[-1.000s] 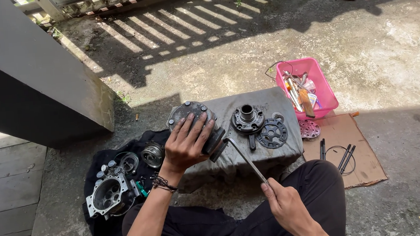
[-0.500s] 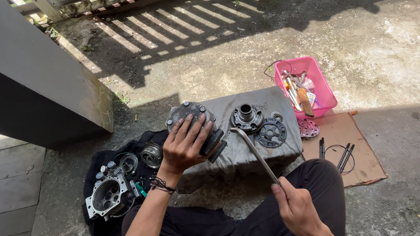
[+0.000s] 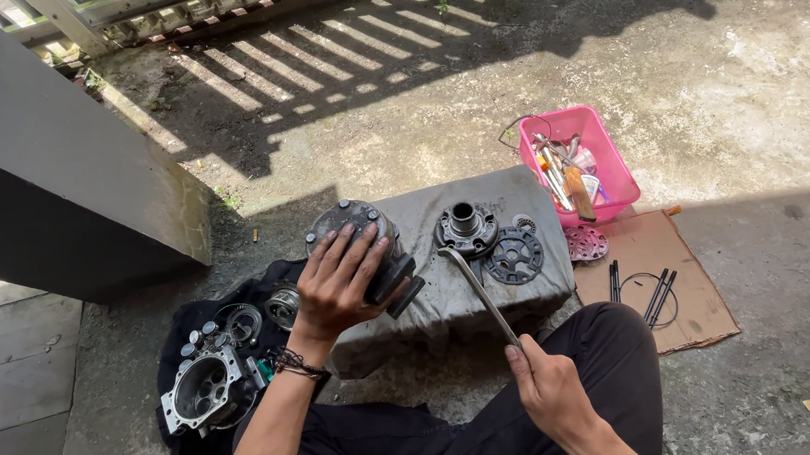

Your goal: Disassembling an automotive air conditioning compressor to inspect internal components

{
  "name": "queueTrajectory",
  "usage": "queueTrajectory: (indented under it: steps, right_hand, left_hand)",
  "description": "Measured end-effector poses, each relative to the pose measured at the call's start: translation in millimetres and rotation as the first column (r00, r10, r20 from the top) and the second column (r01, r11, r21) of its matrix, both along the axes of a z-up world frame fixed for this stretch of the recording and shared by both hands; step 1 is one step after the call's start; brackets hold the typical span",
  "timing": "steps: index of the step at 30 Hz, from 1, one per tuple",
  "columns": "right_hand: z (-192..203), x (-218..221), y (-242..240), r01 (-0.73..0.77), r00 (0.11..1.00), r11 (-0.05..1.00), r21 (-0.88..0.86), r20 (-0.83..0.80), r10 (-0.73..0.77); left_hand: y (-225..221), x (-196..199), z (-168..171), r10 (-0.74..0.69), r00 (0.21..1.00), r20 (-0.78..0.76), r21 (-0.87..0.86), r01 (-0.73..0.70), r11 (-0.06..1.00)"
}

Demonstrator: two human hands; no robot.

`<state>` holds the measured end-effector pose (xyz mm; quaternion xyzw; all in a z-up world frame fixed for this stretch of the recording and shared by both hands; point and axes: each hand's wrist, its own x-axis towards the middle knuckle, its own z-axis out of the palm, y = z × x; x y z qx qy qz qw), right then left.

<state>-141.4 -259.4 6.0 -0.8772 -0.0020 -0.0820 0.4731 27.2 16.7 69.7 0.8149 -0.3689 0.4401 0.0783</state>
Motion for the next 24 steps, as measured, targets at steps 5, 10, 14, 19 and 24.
queueTrajectory:
  steps: [5, 10, 14, 19, 24]
  right_hand:
    - [1.4, -2.7, 1.9, 0.005, 0.997, 0.995, 0.096, -0.079, 0.003]
    - [2.1, -4.7, 13.1, -0.048, 0.987, 0.984, 0.171, -0.141, 0.072]
    - [-1.8, -2.4, 16.7, -0.063, 0.981, 0.973, 0.222, -0.164, 0.101]
    - [-3.2, 7.6, 21.9, -0.073, 0.987, 0.974, 0.215, -0.126, 0.102]
    - [1.7, 4.8, 21.7, -0.082, 0.98, 0.973, 0.213, -0.159, 0.118]
  left_hand:
    - [13.6, -6.3, 7.8, -0.109, 0.989, -0.097, 0.012, 0.11, 0.994]
    - [23.1, -4.7, 8.4, -0.147, 0.967, -0.21, 0.055, 0.161, 0.985]
    - [21.6, -5.8, 18.5, -0.167, 0.952, -0.258, 0.063, 0.189, 0.98]
    - [21.5, -10.7, 22.0, -0.179, 0.941, -0.287, 0.041, 0.199, 0.979]
    - [24.5, -15.5, 17.0, -0.158, 0.94, -0.302, 0.008, 0.169, 0.986]
